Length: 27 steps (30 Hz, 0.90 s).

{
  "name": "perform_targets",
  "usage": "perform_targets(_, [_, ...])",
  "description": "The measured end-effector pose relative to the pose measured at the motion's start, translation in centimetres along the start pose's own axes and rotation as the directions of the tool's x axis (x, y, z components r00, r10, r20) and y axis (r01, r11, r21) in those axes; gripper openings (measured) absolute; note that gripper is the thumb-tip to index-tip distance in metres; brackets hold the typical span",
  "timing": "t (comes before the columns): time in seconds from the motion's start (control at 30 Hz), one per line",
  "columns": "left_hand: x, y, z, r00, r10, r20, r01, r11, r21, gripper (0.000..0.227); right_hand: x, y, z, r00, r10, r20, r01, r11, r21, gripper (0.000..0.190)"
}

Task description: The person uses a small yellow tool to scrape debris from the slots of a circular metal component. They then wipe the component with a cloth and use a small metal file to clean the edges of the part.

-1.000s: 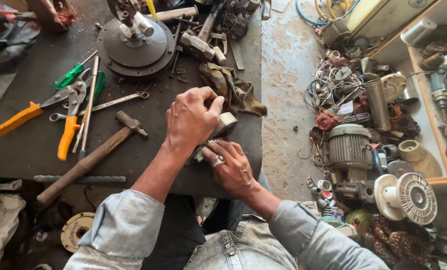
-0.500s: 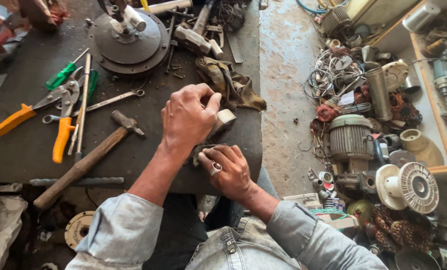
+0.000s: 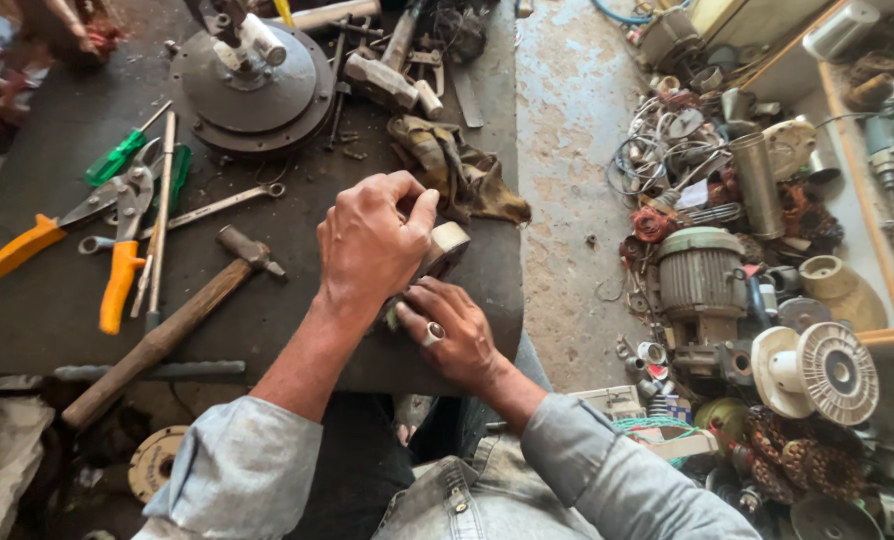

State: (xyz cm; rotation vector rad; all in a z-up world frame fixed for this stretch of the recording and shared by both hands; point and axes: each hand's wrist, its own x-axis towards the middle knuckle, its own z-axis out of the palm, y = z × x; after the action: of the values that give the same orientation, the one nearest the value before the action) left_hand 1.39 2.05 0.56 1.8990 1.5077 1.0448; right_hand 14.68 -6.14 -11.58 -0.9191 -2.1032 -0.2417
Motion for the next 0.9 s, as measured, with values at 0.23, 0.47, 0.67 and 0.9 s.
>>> perform_targets(0.23, [0.0, 0.1, -0.2, 1.0, 0.005, -0.002, -0.005, 1.0, 0.004, 0.025, 0.7, -1.1, 0.9, 0.966, 0.256, -0.036, -0.257, 0.966, -0.014, 0.017])
perform_targets(0.47, [0.0, 0.3, 0.0, 1.0, 0.005, 0.003, -0.005, 1.0, 0.009, 0.025, 1.5, -3.5, 0.8, 0.843, 0.538, -0.002, -0.533, 0.835, 0.135, 0.021])
perform_targets(0.67, [0.1, 0.2, -0.1, 1.0, 0.021, 0.004, -0.021, 0.999, 0.035, 0.025, 0.2, -2.0, 1.1, 0.858, 0.475, 0.197, -0.506, 0.847, 0.162, 0.028])
perform_targets(0.9, [-0.2, 0.3, -0.3, 0.999, -0.015, -0.034, 0.016, 0.999, 0.044, 0.025, -0.3, -1.9, -0.2, 0.926, 0.334, 0.176, -0.372, 0.889, 0.267, 0.064])
